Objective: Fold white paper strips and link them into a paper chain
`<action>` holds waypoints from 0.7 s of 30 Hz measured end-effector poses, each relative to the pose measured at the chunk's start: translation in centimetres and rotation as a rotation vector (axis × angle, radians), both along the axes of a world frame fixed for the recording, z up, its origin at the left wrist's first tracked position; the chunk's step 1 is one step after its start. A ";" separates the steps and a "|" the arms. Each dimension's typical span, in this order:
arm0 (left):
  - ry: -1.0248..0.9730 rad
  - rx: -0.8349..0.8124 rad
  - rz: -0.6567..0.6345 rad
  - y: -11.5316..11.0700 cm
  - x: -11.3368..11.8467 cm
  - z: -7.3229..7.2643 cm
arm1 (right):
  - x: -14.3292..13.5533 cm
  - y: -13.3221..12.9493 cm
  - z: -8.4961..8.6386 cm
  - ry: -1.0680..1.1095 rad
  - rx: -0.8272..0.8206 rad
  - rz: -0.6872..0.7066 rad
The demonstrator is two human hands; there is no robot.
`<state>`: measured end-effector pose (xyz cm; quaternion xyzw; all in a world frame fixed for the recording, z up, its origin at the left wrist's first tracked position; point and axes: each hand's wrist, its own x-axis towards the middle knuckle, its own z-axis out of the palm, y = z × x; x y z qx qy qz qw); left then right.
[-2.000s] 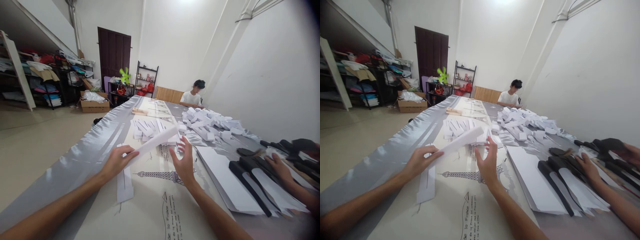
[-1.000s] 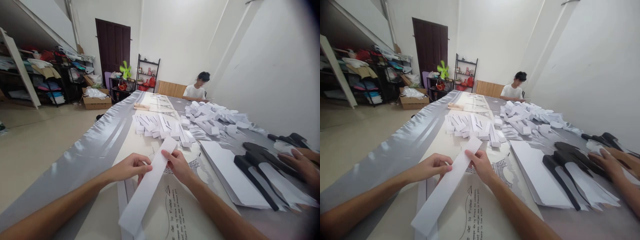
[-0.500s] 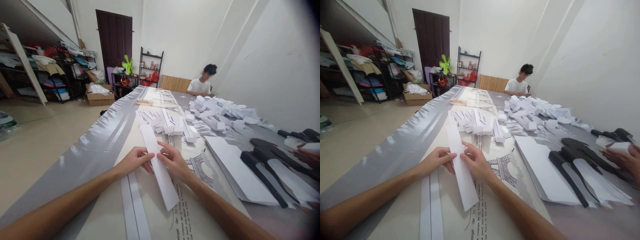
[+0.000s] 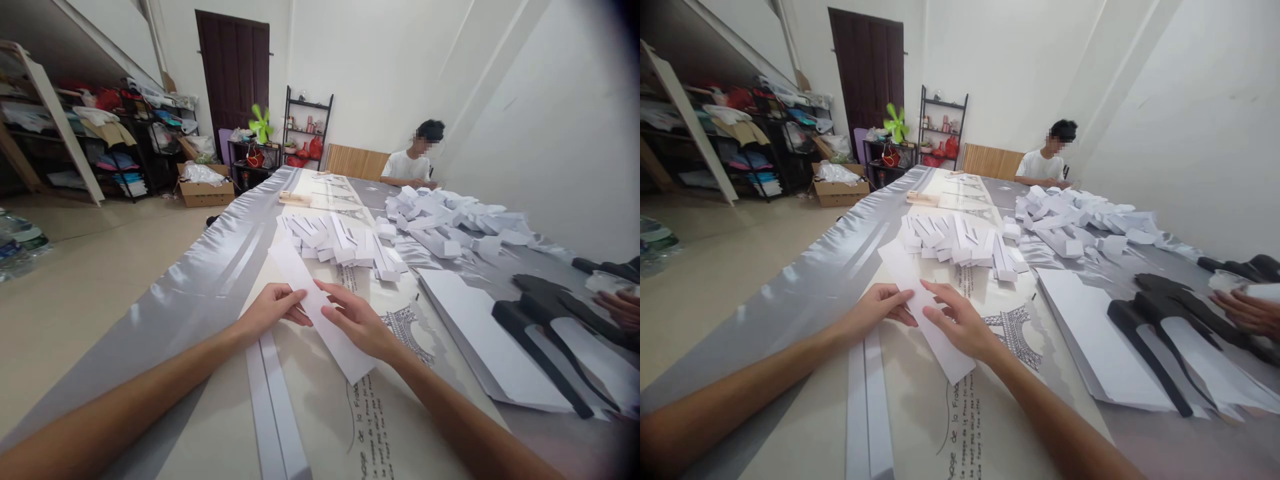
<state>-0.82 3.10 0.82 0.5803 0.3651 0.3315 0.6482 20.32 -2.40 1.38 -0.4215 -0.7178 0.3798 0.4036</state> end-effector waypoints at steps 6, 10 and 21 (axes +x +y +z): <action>0.011 0.029 -0.008 -0.4 -0.1 0.2 | -0.5 -0.9 0.4 -0.210 0.107 0.130; -0.022 0.060 -0.042 -0.5 -0.2 0.2 | -0.8 -1.1 0.2 -0.205 0.056 0.172; -0.033 0.097 -0.024 -0.6 -0.1 0.3 | -0.6 -0.3 -0.1 0.099 -0.112 -0.038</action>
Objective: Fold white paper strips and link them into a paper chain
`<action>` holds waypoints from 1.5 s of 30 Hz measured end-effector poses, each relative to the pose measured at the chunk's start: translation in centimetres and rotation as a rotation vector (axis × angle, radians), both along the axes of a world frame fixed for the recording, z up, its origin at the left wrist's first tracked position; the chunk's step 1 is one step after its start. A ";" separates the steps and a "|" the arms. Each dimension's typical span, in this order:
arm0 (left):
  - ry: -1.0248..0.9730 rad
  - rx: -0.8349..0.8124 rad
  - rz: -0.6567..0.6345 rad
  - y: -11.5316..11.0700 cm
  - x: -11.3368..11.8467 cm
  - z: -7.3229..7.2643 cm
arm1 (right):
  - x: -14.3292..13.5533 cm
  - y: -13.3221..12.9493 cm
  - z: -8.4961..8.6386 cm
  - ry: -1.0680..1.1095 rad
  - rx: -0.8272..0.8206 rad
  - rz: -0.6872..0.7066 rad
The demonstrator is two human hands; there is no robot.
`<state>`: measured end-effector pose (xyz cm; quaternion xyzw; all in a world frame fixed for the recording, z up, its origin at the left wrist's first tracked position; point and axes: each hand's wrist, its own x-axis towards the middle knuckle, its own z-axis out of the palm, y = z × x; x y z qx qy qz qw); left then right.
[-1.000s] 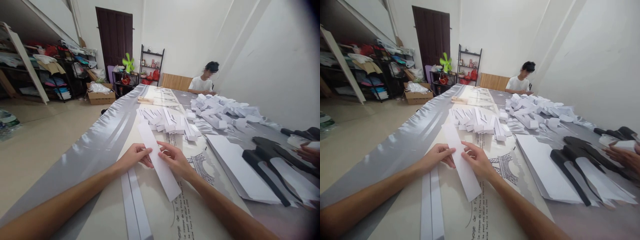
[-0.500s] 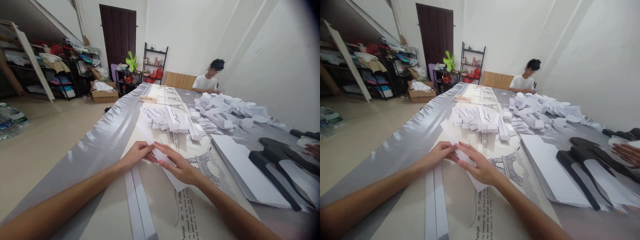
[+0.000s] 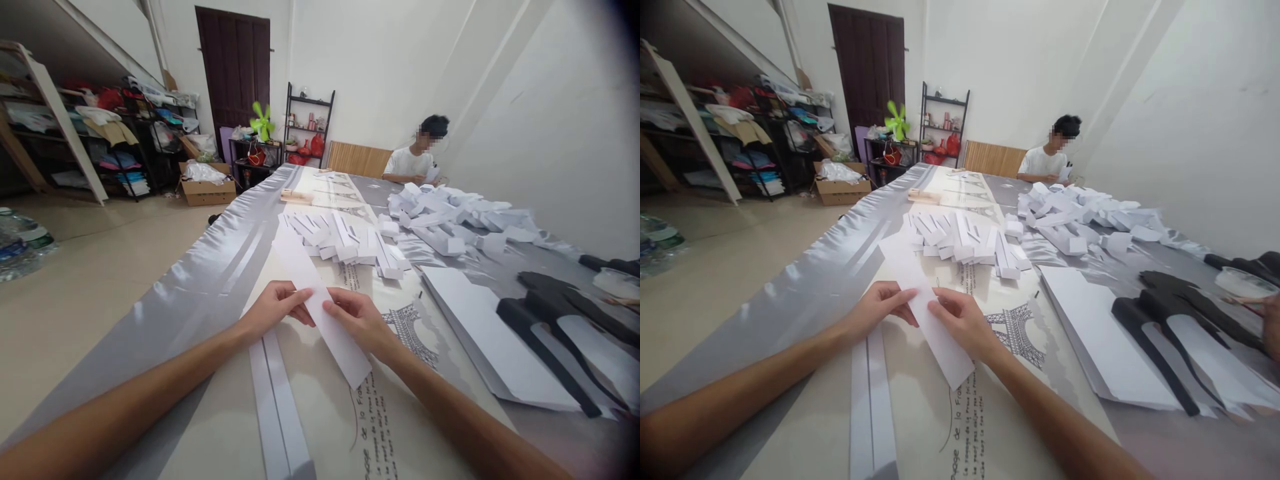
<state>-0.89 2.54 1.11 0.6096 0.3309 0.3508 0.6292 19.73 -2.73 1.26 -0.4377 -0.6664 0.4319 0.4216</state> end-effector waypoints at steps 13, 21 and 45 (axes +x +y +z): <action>0.034 -0.053 0.049 0.4 0.0 -0.7 | -0.3 -0.3 -0.6 -0.231 0.471 -0.202; -0.015 -0.091 0.065 0.2 0.0 -0.2 | -0.2 -0.9 -0.2 -0.393 0.416 0.090; 0.054 -0.056 0.069 0.5 -0.3 -0.4 | 0.2 -0.4 -0.9 -0.383 0.310 -0.076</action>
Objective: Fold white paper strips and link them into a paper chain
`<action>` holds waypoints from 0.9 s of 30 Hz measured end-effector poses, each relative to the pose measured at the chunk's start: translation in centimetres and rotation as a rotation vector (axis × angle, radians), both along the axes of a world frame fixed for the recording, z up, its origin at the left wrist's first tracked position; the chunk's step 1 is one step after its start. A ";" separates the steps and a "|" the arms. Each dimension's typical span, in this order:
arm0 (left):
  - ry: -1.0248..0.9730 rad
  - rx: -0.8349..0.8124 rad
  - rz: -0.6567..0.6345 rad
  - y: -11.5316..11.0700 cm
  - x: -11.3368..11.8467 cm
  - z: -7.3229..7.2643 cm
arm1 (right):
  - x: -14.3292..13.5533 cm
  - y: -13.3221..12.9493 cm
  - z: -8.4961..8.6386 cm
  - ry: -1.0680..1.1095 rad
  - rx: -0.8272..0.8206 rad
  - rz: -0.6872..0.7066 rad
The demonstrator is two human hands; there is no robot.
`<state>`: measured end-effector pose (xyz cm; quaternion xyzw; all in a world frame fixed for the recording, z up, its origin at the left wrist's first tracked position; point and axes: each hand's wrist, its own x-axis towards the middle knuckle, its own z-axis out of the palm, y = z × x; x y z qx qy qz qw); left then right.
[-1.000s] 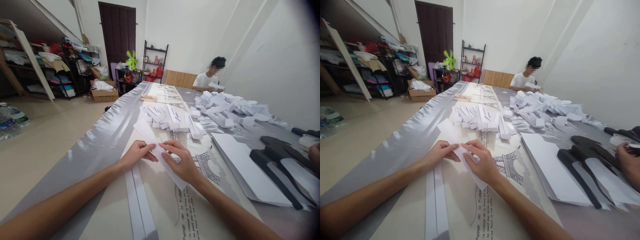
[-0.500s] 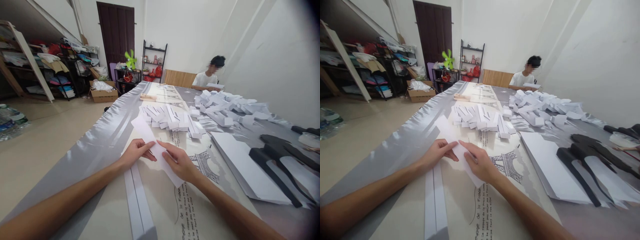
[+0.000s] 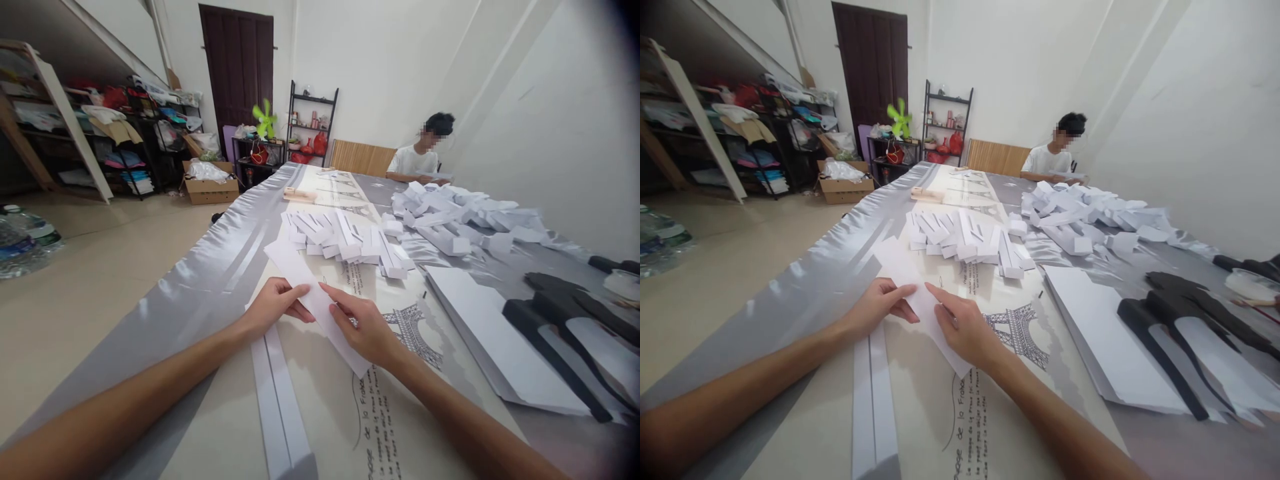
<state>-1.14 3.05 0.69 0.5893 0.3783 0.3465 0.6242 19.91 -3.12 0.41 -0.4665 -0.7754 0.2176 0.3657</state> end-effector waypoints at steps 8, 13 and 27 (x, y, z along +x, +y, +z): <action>-0.081 -0.040 0.001 -0.1 0.1 0.0 | -0.1 -0.5 1.9 0.100 -0.193 0.268; -0.194 -0.051 -0.118 0.0 0.0 -0.1 | 0.4 0.1 1.3 0.203 -0.288 0.258; -0.137 0.027 -0.068 -0.6 0.5 0.1 | -0.5 -0.7 1.2 -0.103 0.004 0.078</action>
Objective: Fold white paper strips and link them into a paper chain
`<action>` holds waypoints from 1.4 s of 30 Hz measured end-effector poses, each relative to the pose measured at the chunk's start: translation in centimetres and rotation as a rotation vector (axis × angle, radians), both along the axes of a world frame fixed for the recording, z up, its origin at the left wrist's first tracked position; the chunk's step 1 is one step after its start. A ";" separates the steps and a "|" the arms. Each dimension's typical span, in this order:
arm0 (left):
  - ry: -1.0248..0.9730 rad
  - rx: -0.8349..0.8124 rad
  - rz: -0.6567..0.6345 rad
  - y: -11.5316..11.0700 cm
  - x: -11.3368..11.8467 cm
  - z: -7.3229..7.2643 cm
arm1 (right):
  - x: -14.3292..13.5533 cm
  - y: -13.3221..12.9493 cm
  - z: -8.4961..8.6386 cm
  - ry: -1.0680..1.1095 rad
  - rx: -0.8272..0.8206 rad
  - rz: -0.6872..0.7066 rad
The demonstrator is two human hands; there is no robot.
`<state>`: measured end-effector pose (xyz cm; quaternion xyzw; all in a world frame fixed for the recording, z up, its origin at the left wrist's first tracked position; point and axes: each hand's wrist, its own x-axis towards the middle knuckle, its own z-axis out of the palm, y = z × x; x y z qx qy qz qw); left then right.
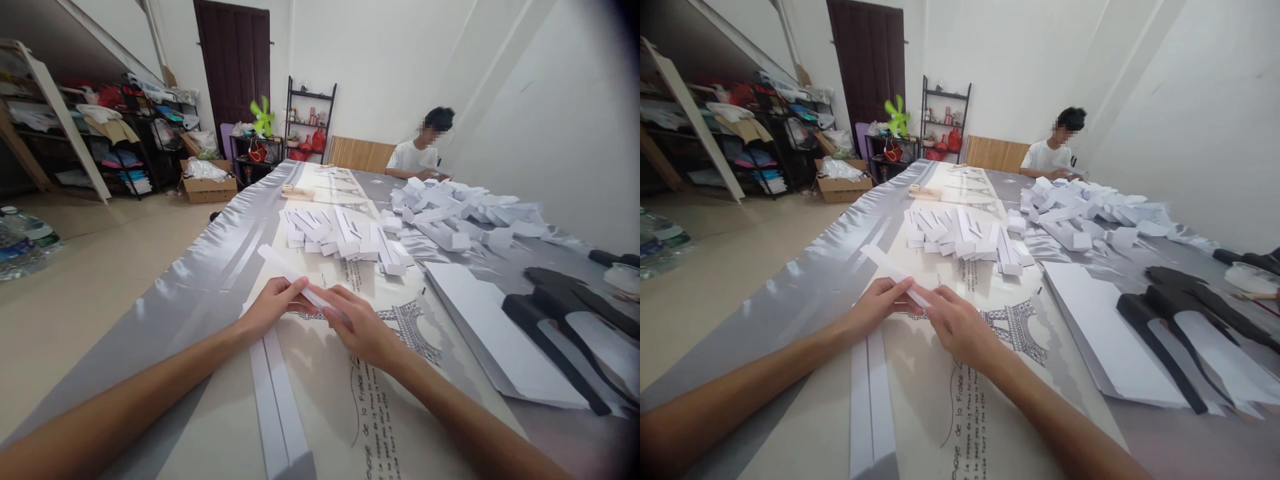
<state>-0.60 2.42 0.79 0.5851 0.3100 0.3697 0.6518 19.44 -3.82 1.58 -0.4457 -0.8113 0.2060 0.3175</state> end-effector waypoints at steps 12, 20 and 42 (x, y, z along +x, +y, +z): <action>0.039 0.102 -0.136 -0.4 0.0 1.0 | 1.0 0.6 1.5 0.374 -0.496 0.040; 0.196 0.102 0.042 0.1 -0.4 0.8 | 0.9 0.7 0.7 0.404 -0.466 0.005; 0.098 0.103 -0.142 -0.1 -0.5 0.6 | 0.8 0.5 1.3 0.470 -0.514 0.050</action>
